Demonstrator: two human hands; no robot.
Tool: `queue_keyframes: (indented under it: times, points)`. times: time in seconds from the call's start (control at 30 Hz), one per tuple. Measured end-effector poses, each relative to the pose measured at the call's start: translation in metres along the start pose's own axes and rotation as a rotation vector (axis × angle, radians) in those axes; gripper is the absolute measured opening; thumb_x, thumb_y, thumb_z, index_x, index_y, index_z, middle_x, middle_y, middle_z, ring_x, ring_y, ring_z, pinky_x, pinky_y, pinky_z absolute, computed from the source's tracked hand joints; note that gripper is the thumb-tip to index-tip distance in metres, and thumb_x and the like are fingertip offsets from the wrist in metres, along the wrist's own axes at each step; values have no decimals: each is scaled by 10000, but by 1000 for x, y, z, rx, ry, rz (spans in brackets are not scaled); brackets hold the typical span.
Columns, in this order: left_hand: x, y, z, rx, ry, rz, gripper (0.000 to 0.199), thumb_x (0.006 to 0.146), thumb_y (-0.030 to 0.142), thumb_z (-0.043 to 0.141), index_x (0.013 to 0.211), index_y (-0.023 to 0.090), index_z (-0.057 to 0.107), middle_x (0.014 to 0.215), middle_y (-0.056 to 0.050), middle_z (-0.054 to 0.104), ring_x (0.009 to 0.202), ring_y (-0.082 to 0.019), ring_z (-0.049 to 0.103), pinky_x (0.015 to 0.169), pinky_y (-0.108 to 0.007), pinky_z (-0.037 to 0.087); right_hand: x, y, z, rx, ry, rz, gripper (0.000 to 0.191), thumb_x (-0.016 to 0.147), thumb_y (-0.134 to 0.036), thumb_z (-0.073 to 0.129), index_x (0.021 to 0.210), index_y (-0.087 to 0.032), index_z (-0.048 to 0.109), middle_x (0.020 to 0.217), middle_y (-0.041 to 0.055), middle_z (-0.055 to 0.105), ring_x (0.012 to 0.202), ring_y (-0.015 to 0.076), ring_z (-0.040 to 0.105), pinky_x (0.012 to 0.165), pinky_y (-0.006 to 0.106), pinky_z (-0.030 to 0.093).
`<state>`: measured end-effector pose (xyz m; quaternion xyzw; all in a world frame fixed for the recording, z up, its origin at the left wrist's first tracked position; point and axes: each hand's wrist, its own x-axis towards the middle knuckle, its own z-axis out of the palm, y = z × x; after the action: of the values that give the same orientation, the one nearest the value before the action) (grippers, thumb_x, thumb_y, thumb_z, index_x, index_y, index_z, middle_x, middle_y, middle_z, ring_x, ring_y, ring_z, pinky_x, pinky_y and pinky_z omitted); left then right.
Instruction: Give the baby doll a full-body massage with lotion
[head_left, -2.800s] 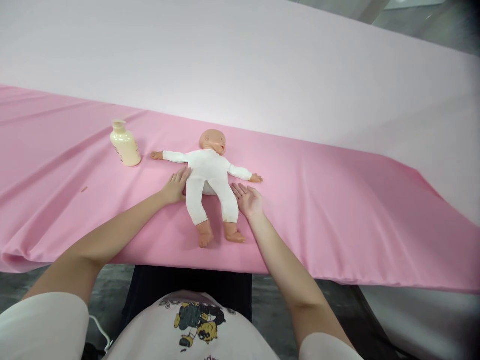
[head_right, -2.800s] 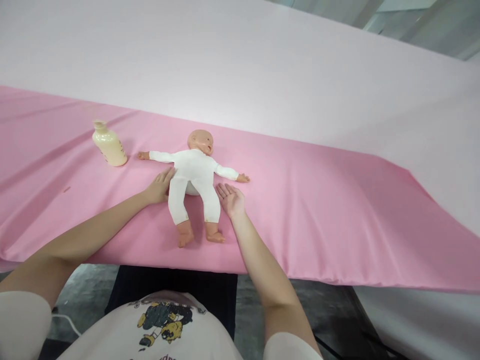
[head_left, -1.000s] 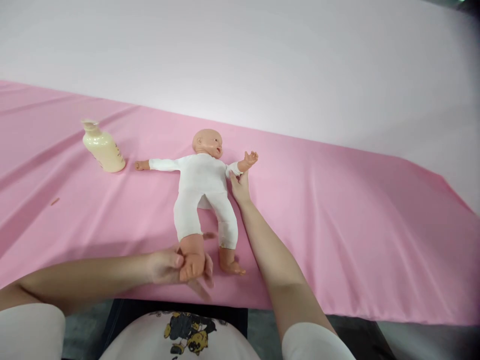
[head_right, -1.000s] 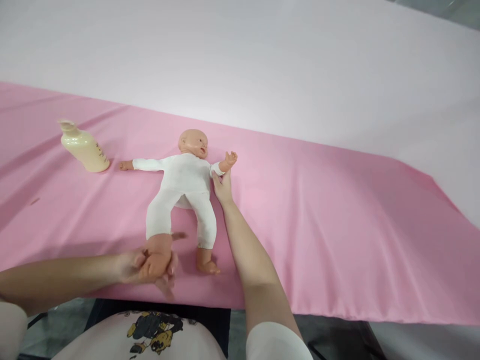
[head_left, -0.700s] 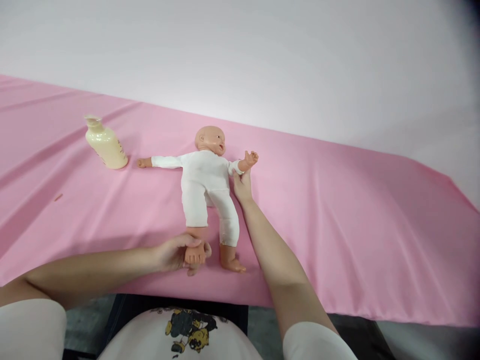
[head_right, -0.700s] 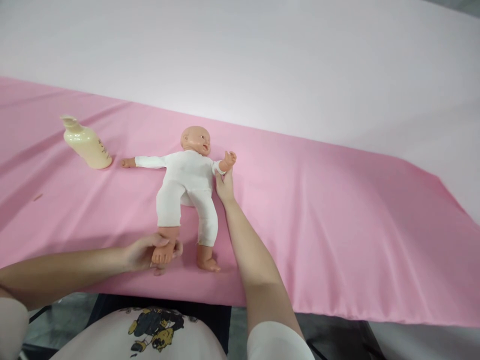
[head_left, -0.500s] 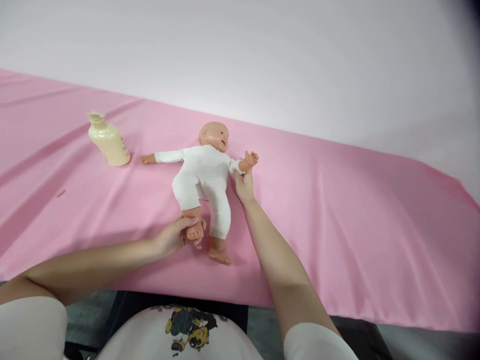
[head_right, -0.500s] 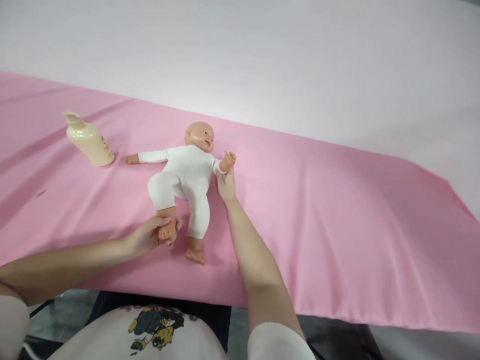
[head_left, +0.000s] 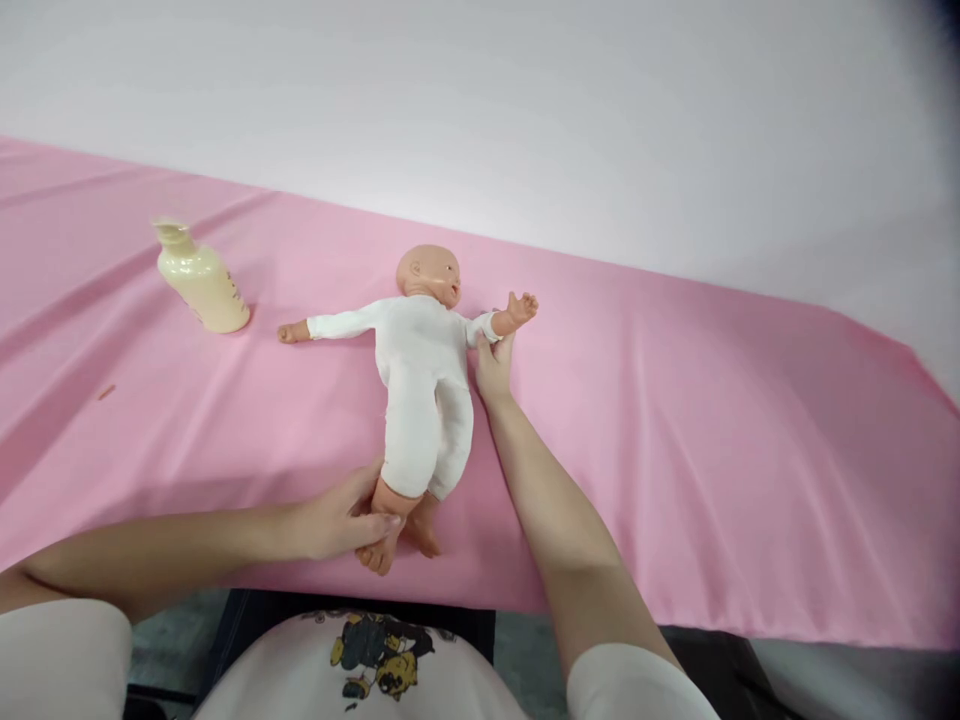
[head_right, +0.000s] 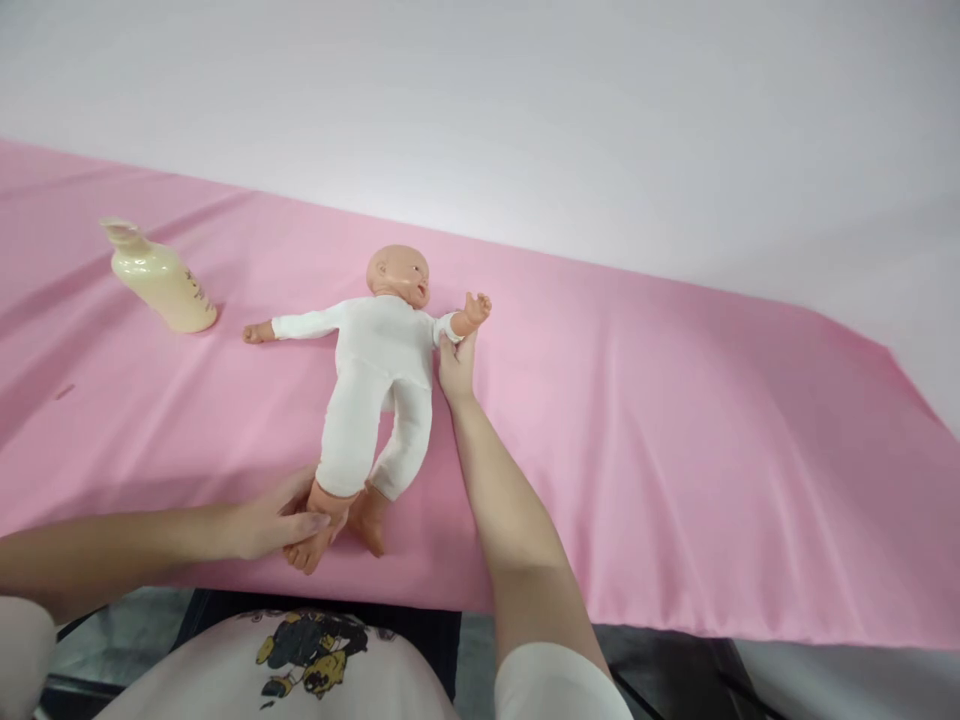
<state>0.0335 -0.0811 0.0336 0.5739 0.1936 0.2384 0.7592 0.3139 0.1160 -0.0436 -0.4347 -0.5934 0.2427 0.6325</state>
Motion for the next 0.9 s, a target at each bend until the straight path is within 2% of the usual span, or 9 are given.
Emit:
queue_keyframes:
  times: [0.1, 0.2, 0.37, 0.57, 0.7, 0.8, 0.9]
  points:
    - [1, -4, -6, -11, -37, -93, 398, 896, 467, 636, 1135, 168, 527, 820, -22, 633, 690, -143, 598, 607, -260, 466, -1, 7, -2, 31, -12, -20, 678, 914, -570, 548, 1499, -292, 348, 1558, 89, 433, 1462, 251, 421, 1227, 533, 345]
    - [9, -15, -21, -126, -8, -179, 452, 829, 501, 709, 1085, 170, 540, 766, 1, 602, 646, -127, 551, 591, -260, 441, -2, 4, -3, 42, -110, -53, 656, 886, -603, 585, 1446, -291, 443, 1486, 85, 527, 1384, 274, 508, 1200, 539, 381]
    - [21, -28, -40, -305, 39, -147, 440, 797, 502, 727, 1068, 184, 586, 728, 4, 608, 614, -120, 520, 618, -276, 404, -5, -3, -4, -79, -245, -145, 553, 876, -622, 596, 1302, -269, 590, 1348, 78, 649, 1324, 287, 552, 1180, 544, 389]
    - [28, -24, -45, -377, 7, -86, 498, 835, 545, 676, 1101, 143, 552, 697, -17, 630, 557, -133, 526, 570, -284, 396, -5, -9, -5, -240, -303, -306, 446, 928, -579, 519, 1230, -267, 622, 1246, 79, 693, 1233, 286, 585, 1135, 553, 410]
    - [37, -20, -52, -474, 102, -79, 522, 792, 575, 682, 1031, 117, 604, 680, -31, 616, 550, -130, 501, 549, -285, 380, -5, -17, -4, -274, -331, -351, 387, 950, -519, 505, 1222, -265, 615, 1248, 83, 688, 1219, 282, 585, 1125, 553, 406]
    - [41, -17, -61, -476, 182, -57, 494, 780, 559, 686, 967, 104, 635, 647, -29, 600, 529, -118, 466, 581, -300, 388, -5, -19, -4, -310, -348, -343, 379, 940, -522, 505, 1201, -270, 616, 1230, 80, 693, 1216, 292, 589, 1117, 552, 408]
    - [43, -15, -66, -473, 257, -40, 492, 752, 537, 719, 955, 93, 654, 645, -40, 599, 576, -137, 495, 601, -301, 394, -4, -15, -4, -332, -367, -373, 358, 922, -475, 525, 1199, -268, 616, 1234, 81, 686, 1227, 297, 588, 1127, 548, 401]
